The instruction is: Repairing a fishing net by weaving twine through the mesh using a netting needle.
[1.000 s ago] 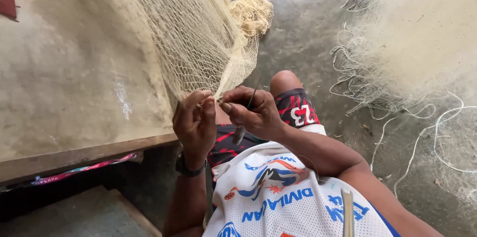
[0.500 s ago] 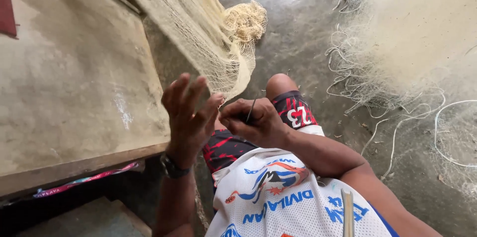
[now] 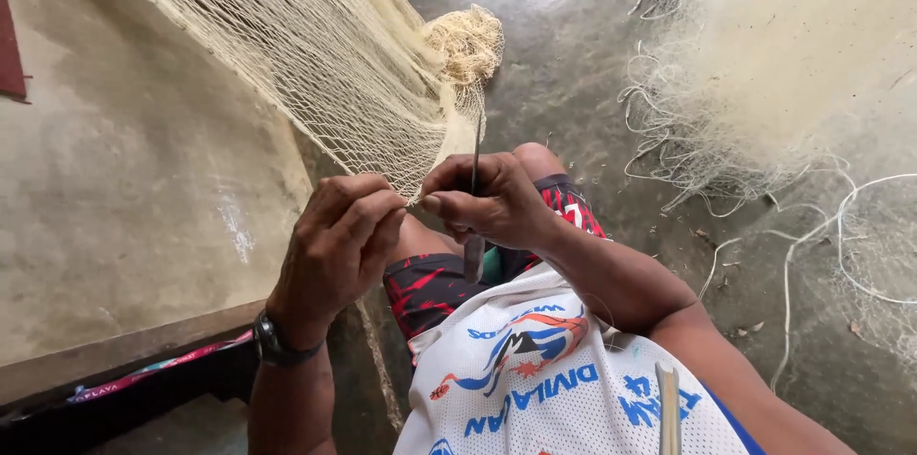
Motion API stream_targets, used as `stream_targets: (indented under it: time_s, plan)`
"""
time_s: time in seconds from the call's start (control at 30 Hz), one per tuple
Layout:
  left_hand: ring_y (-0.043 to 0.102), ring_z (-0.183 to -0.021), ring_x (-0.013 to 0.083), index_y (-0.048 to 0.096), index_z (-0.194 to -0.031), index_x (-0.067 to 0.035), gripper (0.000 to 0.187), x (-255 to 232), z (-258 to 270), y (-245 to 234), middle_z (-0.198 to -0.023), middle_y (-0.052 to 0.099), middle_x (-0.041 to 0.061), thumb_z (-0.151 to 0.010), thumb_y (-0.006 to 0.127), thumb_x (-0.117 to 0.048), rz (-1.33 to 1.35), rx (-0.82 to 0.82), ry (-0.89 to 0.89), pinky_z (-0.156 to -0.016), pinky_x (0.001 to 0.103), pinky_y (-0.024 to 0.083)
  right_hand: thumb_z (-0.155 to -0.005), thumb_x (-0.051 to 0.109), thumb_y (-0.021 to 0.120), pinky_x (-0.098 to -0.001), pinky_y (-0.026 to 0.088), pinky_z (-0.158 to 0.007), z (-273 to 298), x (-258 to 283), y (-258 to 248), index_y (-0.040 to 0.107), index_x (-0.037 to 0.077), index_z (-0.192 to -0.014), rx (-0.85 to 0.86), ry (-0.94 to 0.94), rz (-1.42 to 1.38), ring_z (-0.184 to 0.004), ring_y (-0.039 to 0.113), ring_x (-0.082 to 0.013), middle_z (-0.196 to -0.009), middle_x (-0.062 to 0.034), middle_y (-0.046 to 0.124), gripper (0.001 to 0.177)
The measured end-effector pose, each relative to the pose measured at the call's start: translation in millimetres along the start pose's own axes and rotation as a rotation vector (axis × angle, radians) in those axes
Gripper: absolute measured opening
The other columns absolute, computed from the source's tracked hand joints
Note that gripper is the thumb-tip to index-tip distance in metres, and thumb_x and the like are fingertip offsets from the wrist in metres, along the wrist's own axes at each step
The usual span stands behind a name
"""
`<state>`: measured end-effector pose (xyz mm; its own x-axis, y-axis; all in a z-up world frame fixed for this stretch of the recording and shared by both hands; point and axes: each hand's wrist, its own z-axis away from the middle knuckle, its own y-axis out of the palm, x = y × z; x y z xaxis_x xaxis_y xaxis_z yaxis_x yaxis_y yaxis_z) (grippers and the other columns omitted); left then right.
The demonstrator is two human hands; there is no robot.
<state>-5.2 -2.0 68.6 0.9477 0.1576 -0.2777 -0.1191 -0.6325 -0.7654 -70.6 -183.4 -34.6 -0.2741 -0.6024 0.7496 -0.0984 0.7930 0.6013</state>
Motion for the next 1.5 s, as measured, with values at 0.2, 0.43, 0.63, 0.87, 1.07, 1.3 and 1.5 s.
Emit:
stream_targets:
  time_s: [0.2,0.43,0.63,0.87,1.07,1.3,1.5]
  plan:
    - [0.071,-0.087,0.0327,0.071,-0.102,0.0,0.008,-1,2,-5,-0.098,0.068,0.015,-0.099,0.066,-0.005,-0.004,-0.04,-0.066,-0.079,0.041,0.058,-0.089,0.002,0.079,-0.0262,0.052,-0.046,-5,-2,-9,0.069,-0.009,-0.105,0.111,0.04,0.124,-0.048,0.064,-0.0155,-0.056,-0.0107,0.06,0.022]
    - [0.071,-0.088,0.0327,0.071,-0.103,0.001,0.009,-9,-3,-5,-0.098,0.067,0.015,-0.099,0.067,-0.006,-0.098,-0.043,-0.048,-0.078,0.041,0.059,-0.102,0.055,0.053,-0.0564,0.049,-0.061,-2,10,0,0.05,0.01,-0.109,0.232,0.184,0.785,-0.067,0.063,-0.0509,-0.068,-0.0234,0.055,0.045]
    - [0.069,-0.083,0.0314,0.071,-0.101,0.0,0.007,-17,-5,-4,-0.096,0.066,0.014,-0.098,0.069,-0.007,-0.176,-0.017,-0.006,-0.075,0.041,0.058,-0.11,0.042,0.036,-0.0375,0.056,-0.062,-4,20,12,0.063,0.017,-0.101,0.204,0.204,0.677,-0.058,0.064,-0.0219,-0.059,-0.0066,0.057,0.038]
    - [0.069,-0.083,0.0315,0.072,-0.101,-0.001,0.008,-20,-7,-8,-0.094,0.066,0.014,-0.099,0.068,-0.007,-0.162,0.009,0.022,-0.077,0.04,0.057,-0.111,0.039,0.037,-0.0319,0.059,-0.059,-6,30,13,0.07,0.012,-0.087,0.293,0.237,0.459,-0.058,0.067,-0.0157,-0.059,-0.0066,0.064,0.049]
    - [0.068,-0.084,0.0314,0.071,-0.102,-0.002,0.009,-20,-2,-10,-0.096,0.066,0.013,-0.097,0.07,-0.011,-0.14,0.029,0.024,-0.076,0.042,0.057,-0.113,0.035,0.035,-0.0303,0.057,-0.054,-3,19,7,0.067,0.011,-0.076,0.364,0.233,0.374,-0.056,0.066,-0.0174,-0.057,-0.0082,0.063,0.055]
    - [0.068,-0.082,0.032,0.072,-0.102,-0.001,0.008,-26,-10,-16,-0.096,0.067,0.014,-0.098,0.069,-0.008,-0.146,0.039,0.027,-0.076,0.041,0.057,-0.112,0.031,0.04,-0.0308,0.059,-0.054,-5,14,7,0.068,0.008,-0.076,0.353,0.175,0.319,-0.058,0.07,-0.0182,-0.06,-0.0096,0.066,0.051]
    - [0.069,-0.082,0.0328,0.072,-0.102,0.0,0.008,-27,-11,-17,-0.097,0.068,0.016,-0.098,0.07,-0.007,-0.136,0.035,0.015,-0.077,0.041,0.057,-0.112,0.026,0.04,-0.0289,0.057,-0.052,-3,12,10,0.066,0.008,-0.074,0.339,0.104,0.267,-0.057,0.068,-0.0162,-0.06,-0.0086,0.065,0.049]
